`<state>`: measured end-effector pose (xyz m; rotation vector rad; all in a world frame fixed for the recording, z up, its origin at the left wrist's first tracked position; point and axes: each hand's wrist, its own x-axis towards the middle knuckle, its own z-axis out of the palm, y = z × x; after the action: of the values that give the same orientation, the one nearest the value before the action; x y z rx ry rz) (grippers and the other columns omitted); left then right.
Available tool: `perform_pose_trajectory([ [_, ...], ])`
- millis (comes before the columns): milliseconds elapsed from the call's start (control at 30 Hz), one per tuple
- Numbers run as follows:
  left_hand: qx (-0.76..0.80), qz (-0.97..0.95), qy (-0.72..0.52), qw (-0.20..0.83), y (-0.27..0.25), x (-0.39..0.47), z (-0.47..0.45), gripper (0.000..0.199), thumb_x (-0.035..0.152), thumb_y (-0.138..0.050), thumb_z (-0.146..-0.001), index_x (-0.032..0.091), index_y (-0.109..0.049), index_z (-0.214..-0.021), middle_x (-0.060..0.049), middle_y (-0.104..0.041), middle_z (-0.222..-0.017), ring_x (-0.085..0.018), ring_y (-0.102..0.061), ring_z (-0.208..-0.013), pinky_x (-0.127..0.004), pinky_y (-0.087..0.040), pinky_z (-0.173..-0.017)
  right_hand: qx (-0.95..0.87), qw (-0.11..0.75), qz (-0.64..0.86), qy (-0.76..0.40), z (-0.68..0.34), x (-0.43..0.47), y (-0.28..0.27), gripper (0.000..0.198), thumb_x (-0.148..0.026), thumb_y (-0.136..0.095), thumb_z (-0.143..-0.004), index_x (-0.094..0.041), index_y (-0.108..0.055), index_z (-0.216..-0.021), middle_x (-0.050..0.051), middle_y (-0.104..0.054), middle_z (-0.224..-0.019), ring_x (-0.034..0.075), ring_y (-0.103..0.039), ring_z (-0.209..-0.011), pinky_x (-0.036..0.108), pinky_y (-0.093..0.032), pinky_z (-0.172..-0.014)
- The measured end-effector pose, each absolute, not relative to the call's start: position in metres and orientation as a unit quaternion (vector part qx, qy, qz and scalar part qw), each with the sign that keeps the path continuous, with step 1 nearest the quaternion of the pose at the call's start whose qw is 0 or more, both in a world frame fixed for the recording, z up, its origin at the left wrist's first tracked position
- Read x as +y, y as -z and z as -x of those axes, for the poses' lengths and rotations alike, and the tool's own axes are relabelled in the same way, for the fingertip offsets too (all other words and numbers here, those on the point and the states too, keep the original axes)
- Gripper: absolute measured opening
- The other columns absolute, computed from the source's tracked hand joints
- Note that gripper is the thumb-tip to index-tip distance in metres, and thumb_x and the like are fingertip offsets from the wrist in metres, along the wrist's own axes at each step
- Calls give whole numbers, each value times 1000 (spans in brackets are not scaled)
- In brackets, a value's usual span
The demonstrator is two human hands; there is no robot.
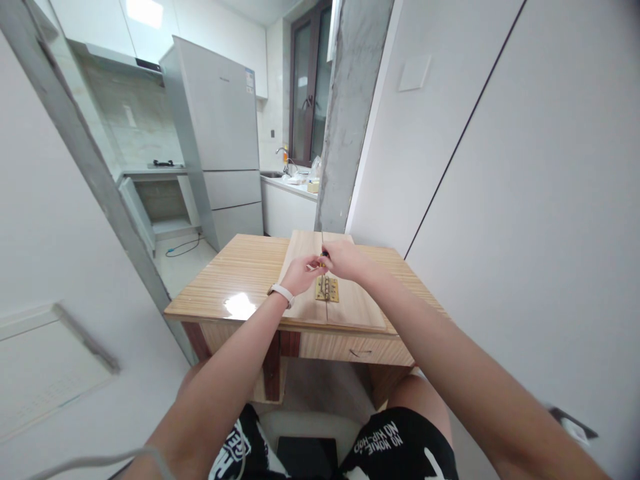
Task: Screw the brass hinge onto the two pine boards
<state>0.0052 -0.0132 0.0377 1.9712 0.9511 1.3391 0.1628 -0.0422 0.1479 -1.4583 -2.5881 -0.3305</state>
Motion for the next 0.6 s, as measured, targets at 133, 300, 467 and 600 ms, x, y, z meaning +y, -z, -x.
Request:
perform_pose_trajectory([
  [133, 336, -740, -488, 318, -38, -13, -2, 24, 38, -69, -85, 16, -74, -94, -5, -73, -88, -15, -66, -82, -25, -50, -71, -853, 69, 501, 128, -160, -44, -148, 38, -46, -50, -100, -14, -70, -103, 17, -74, -106, 26, -67, -101, 31, -45, -86],
  [300, 373, -717, -513, 289, -38, -22, -3, 26, 39, -75, -81, 18, -73, -96, -6, -74, -89, -16, -68, -80, -27, -54, -74, -839, 80, 521, 132, -155, -47, -145, 36, -43, -51, -100, -13, -69, -105, 17, -74, -106, 27, -68, -102, 31, -46, -87],
  [467, 396, -703, -532, 256, -43, -36, -10, 17, 31, -75, -80, 18, -72, -90, -5, -75, -86, -16, -69, -79, -26, -54, -70, -818, 106, 549, 134, -150, -50, -141, 34, -41, -52, -98, -12, -69, -102, 18, -74, -101, 29, -68, -99, 33, -47, -84],
  [600, 426, -689, -542, 224, -44, -42, -17, 11, 27, -70, -83, 18, -72, -88, -4, -75, -82, -17, -70, -78, -27, -53, -71, -802, 115, 574, 120, -146, -55, -142, 32, -38, -52, -97, -12, -70, -101, 19, -74, -99, 30, -69, -97, 33, -48, -80],
])
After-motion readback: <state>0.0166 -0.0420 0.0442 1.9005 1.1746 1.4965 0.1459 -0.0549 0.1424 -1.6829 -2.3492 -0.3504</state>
